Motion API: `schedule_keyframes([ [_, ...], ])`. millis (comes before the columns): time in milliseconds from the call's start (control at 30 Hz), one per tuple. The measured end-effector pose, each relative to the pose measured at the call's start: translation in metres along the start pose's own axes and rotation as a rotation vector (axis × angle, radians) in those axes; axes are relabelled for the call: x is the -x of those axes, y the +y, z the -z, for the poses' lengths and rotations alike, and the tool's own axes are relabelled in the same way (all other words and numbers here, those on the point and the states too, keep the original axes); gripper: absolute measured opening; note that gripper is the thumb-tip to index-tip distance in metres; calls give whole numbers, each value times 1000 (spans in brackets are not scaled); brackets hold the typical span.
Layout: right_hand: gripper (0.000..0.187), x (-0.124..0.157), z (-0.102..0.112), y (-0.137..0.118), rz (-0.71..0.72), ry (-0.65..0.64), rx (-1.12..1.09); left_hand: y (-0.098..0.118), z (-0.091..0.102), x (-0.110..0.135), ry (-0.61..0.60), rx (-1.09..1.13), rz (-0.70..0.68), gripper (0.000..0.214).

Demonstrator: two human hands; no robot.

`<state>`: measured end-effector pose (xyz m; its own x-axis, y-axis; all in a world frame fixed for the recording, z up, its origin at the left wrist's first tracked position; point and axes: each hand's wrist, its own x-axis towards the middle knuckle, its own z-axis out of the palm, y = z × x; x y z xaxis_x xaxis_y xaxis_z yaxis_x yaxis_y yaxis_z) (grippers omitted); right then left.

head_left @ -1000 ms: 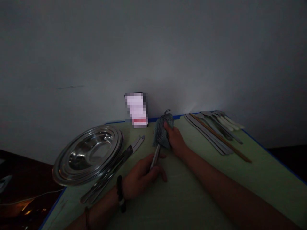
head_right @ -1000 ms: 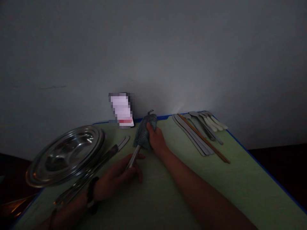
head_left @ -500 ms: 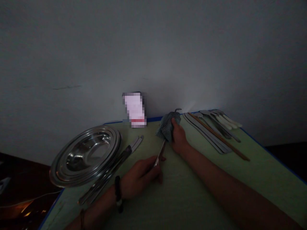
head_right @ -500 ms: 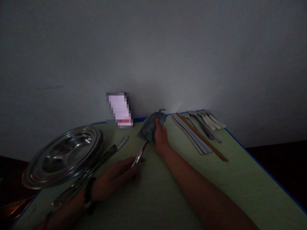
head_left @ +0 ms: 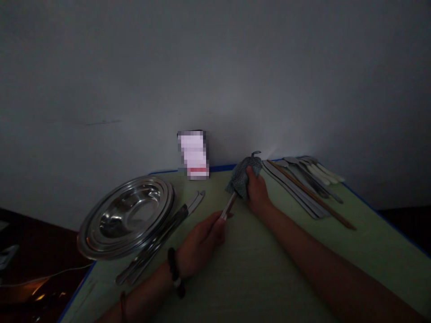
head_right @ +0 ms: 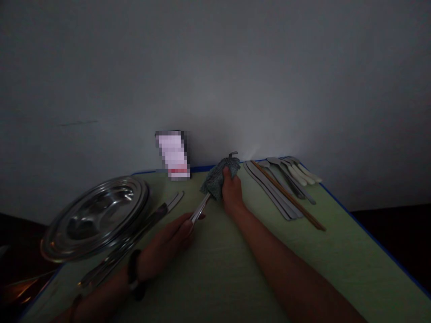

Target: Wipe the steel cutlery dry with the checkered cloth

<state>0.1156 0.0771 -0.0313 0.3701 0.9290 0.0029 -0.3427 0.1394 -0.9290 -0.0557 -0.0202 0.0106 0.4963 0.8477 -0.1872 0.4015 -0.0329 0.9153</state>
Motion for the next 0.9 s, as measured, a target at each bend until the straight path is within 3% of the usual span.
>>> schedule_keyframes([
  [200,51,10,-4,-9,60,55,298,7,3,2,-8,-93,0,38],
  [333,46,30,-16,-15,97,-3,409,1,4,0,3,-35,-2,36],
  [633,43,43,-24,-12,71,-110,319,-4,3,-2,56,14,-40,28],
  [800,46,37,-21,-12,-89,-185,187,-5,4,-1,0,46,-90,26],
  [900,52,36,-21,-11,-150,-153,157,-5,3,0,9,-3,-83,24],
])
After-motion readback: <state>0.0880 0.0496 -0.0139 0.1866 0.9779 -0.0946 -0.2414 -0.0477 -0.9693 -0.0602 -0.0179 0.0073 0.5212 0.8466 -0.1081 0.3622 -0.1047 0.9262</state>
